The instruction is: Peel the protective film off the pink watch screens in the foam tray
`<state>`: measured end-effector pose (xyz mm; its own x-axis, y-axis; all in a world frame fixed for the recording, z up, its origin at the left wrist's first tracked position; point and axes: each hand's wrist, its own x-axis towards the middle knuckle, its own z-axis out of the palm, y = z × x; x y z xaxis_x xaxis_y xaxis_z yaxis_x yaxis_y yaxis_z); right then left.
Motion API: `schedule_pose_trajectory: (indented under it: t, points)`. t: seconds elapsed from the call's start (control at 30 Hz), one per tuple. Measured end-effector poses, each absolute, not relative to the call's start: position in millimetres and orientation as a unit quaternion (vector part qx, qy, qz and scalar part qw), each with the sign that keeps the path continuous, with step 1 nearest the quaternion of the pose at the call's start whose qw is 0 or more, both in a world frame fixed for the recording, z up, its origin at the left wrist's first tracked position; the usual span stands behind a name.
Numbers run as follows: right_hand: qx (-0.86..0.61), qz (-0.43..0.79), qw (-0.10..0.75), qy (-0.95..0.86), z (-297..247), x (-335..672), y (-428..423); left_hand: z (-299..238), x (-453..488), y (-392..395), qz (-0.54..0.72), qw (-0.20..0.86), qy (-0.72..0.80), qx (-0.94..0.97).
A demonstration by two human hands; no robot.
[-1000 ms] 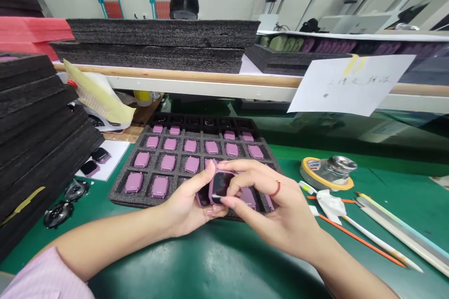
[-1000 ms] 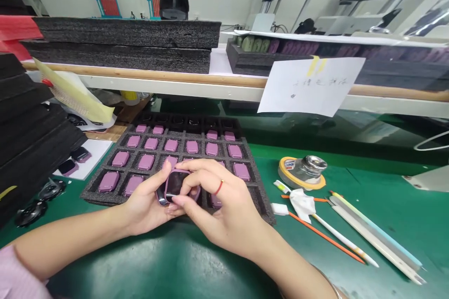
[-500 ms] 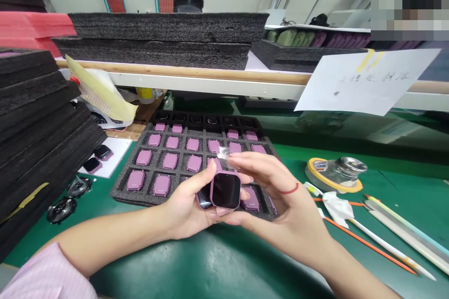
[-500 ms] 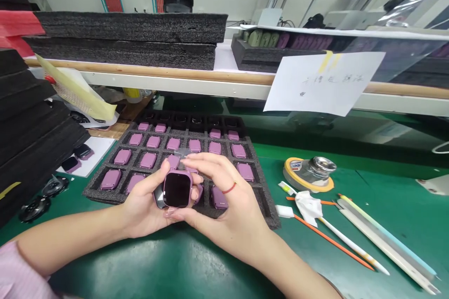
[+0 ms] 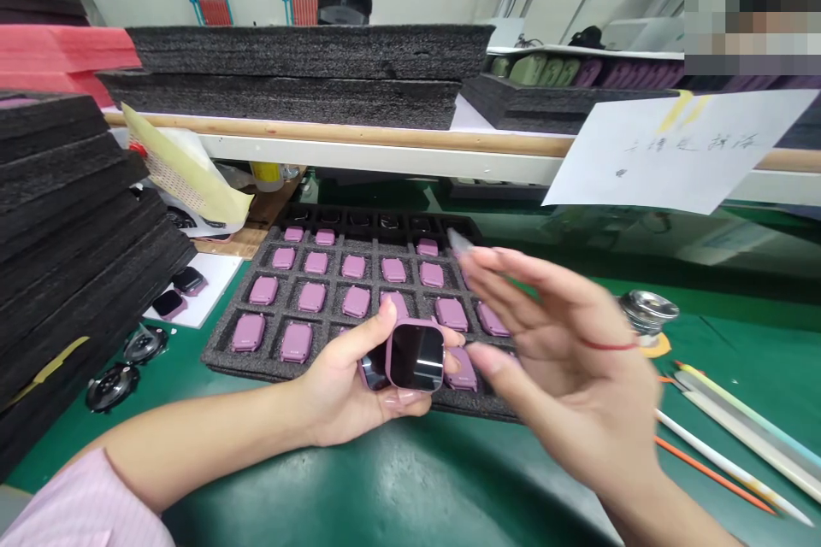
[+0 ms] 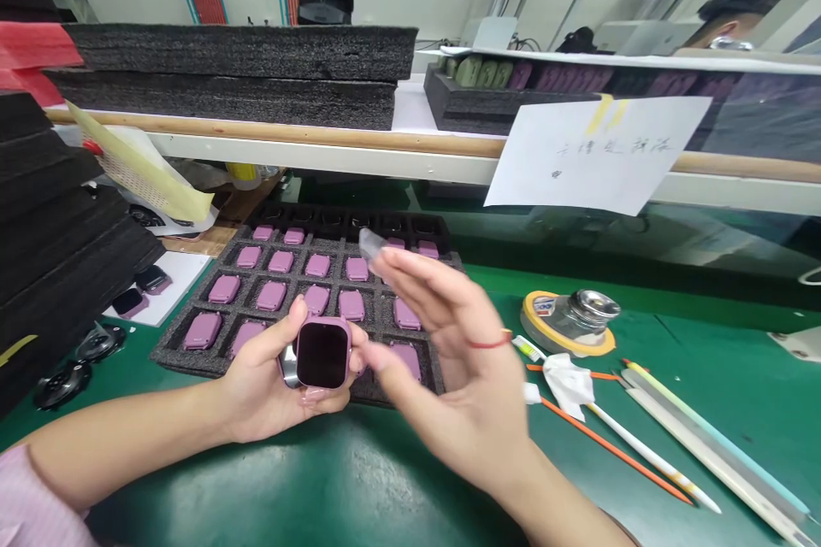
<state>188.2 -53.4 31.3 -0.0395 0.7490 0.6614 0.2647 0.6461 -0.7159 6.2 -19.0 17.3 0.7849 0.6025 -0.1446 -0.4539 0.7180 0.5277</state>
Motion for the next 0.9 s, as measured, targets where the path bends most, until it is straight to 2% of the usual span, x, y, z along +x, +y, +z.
schedule_pose_trajectory:
  t: [0.07, 0.13, 0.37, 0.63, 0.7, 0.9]
  points:
    - [-0.373, 0.099, 0.605, -0.696, 33, 193, -57, 18, 7, -19, 0.29, 0.912, 0.147, 0.248]
    - [-0.363, 0.03, 0.558, -0.746, 34, 197, -63, 18, 8, -20, 0.295, 0.911, 0.148, 0.249]
    - [-0.344, 0.107, 0.417, -0.835, 39, 199, -83, 19, 8, -19, 0.288, 0.91, 0.164, 0.247]
    - [-0.296, -0.09, 0.418, -0.854, 40, 187, -64, 18, 9, -21, 0.32, 0.882, 0.189, 0.29]
    - [-0.328, -0.083, 0.43, -0.837, 38, 182, -61, 18, 10, -23, 0.326, 0.865, 0.196, 0.327]
    - [-0.383, 0.075, 0.441, -0.808, 34, 176, -60, 15, 11, -25, 0.331, 0.845, 0.247, 0.34]
